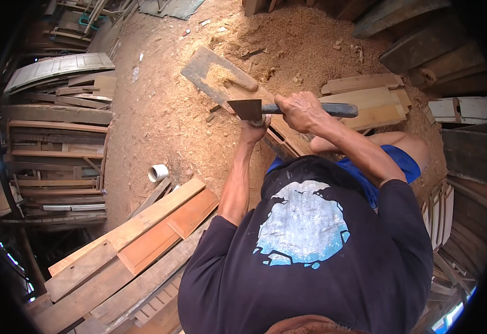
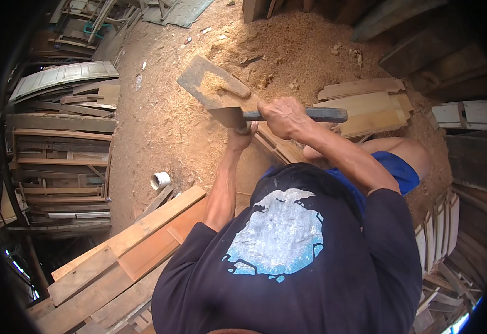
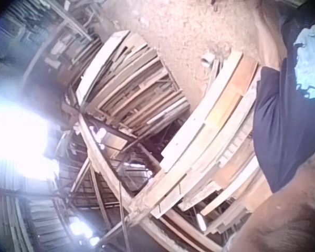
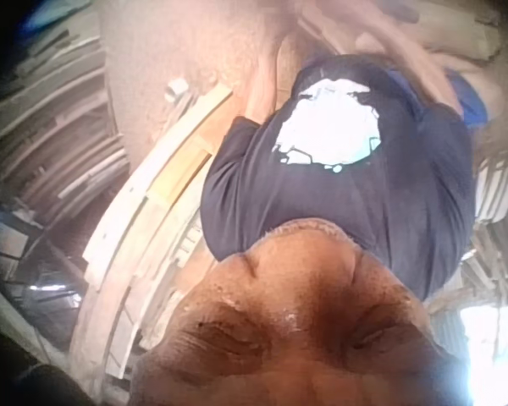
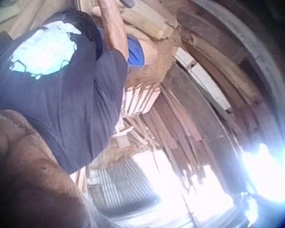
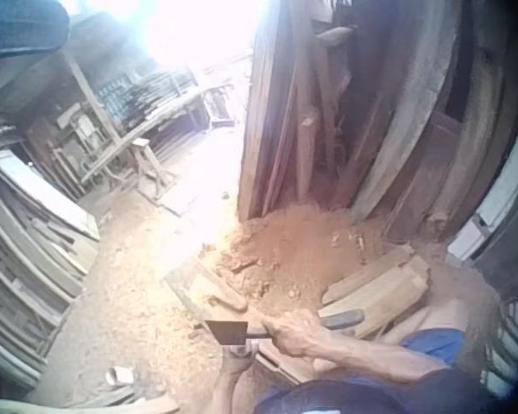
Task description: The person uses a chisel and mallet to carve a small cylindrical piece of wood while seated on the floor. They repeatedly strike the chisel to shape the wood, then set the tools aside and handle several flat wooden boards.
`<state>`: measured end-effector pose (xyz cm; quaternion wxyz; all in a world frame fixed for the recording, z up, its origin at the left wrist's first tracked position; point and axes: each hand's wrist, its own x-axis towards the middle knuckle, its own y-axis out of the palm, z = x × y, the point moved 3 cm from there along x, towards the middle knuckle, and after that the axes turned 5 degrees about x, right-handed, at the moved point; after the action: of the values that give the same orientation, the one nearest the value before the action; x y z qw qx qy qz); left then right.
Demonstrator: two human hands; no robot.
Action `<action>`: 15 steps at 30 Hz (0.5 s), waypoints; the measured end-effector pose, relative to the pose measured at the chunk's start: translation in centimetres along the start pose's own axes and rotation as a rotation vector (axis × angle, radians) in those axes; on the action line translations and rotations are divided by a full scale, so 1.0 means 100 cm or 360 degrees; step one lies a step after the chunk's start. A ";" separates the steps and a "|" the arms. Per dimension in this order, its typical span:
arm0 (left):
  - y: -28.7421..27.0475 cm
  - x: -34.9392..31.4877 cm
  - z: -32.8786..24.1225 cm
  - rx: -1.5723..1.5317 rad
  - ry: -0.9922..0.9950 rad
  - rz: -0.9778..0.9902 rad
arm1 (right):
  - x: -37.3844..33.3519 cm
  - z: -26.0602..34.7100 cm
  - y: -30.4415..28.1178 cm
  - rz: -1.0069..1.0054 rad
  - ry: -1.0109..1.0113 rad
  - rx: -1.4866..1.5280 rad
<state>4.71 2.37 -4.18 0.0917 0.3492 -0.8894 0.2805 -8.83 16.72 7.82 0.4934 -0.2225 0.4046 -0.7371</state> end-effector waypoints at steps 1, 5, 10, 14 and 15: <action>0.004 -0.003 0.002 -0.0003 -0.0021 -0.0118 | -0.004 -0.001 -0.004 0.0002 0.0014 0.0024; 0.002 -0.005 0.026 -0.0034 -0.0181 0.0288 | -0.009 0.025 -0.047 -0.0401 -0.0131 0.0441; -0.012 0.020 0.031 -0.0350 -0.0616 0.0012 | -0.029 0.054 -0.080 -0.0777 -0.0328 0.1205; -0.009 0.033 0.018 -0.0351 -0.0420 0.0003 | -0.049 0.050 -0.093 -0.0814 -0.0292 0.1456; -0.009 0.039 0.009 -0.0357 -0.0462 0.0049 | -0.053 0.047 -0.098 -0.0864 -0.0285 0.1496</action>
<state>2.45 -0.85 -3.12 -0.0034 0.3600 -0.9242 0.1276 -8.57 21.53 18.92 0.3643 -0.1364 -0.0837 -0.9174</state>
